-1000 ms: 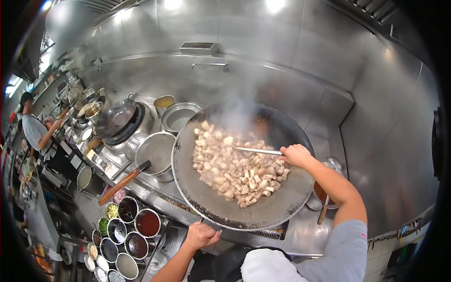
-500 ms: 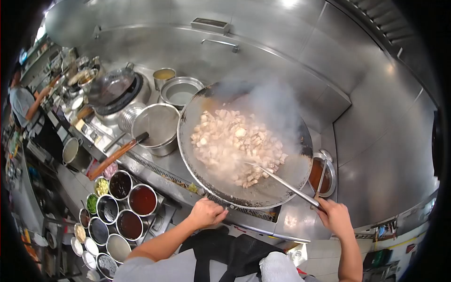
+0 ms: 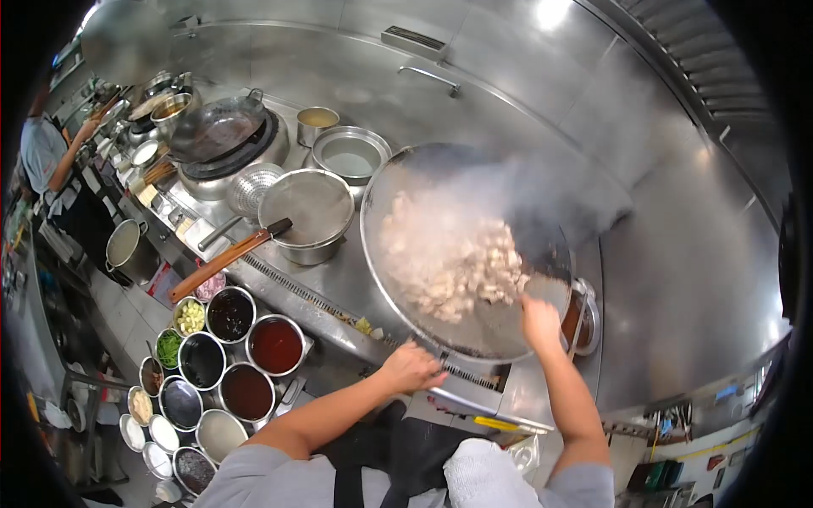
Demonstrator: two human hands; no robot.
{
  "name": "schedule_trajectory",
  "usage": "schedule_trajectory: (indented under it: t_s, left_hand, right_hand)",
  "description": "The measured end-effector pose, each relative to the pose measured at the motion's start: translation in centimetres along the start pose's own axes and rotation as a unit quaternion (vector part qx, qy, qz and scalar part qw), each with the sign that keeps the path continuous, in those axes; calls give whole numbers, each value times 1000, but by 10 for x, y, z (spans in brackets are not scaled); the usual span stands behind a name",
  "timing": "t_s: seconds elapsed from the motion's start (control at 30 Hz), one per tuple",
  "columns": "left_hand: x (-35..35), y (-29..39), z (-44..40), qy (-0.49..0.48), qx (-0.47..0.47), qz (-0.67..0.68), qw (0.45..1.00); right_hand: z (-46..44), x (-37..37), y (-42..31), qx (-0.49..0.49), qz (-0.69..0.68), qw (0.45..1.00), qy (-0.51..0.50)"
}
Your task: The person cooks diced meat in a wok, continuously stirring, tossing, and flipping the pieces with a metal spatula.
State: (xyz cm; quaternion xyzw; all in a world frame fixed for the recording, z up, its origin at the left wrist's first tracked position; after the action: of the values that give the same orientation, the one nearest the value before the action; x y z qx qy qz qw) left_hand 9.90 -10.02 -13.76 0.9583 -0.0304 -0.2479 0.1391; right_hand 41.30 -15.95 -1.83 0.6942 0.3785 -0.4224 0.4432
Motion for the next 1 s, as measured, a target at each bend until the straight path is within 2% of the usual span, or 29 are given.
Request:
schedule_trajectory:
  t_s: [0.07,0.13,0.17,0.23,0.27,0.33,0.37,0.47,0.57,0.6,0.67,0.77,0.87,0.9,1.0]
  left_hand:
    - [22,0,11,-65,5,-43,997]
    - [54,-7,13,-175,-40,-44,983]
    - [53,-3,15,-177,-25,-43,983]
    - [56,-6,1,-255,-85,-30,963]
    - [51,-4,-4,-251,-73,-29,965]
    - [38,-5,-4,-314,-95,-44,944]
    - [29,-2,-3,-327,-75,-59,940]
    - [23,3,-4,-313,-39,-54,947]
    - [51,-2,-5,-312,-42,-32,949]
    - [68,-4,1,-298,-47,-21,953]
    - [105,-14,8,-328,-45,-24,943]
    - [109,-22,6,-313,-47,-49,947]
    - [88,-12,-3,-354,-60,-46,932]
    - [88,-11,-2,-335,-46,-39,940]
    - [84,9,-10,-329,-52,-27,942]
  right_hand:
    - [-43,3,-25,1,19,999,43]
    - [-64,17,-36,42,-11,999,2]
    - [-51,6,-44,56,-11,998,9]
    - [-38,-31,-48,56,19,998,-6]
    - [-24,-52,-42,65,25,998,1]
    - [14,-91,-26,79,10,996,-30]
    - [33,-101,-14,86,-11,996,-29]
    - [87,-147,8,128,-76,988,-38]
    - [133,-174,19,136,-108,984,-36]
    - [140,-185,18,166,-108,977,-74]
    - [156,-196,19,140,-91,985,-52]
    - [179,-204,18,132,-28,987,-84]
    - [185,-181,14,109,3,987,-116]
    - [180,-168,11,90,-2,987,-132]
    - [156,-88,1,41,25,991,-122]
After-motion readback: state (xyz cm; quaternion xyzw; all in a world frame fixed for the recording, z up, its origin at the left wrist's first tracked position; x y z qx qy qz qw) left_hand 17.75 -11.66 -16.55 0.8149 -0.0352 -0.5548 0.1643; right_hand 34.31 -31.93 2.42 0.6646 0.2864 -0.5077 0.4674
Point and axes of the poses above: each hand's wrist, its own z-axis away from the middle knuckle, its own x-axis out of the palm, y = z × x, the point moved 3 cm from there along -z, towards the middle knuckle, and after that the axes turned 7 degrees about y, right-handed, at the moved point
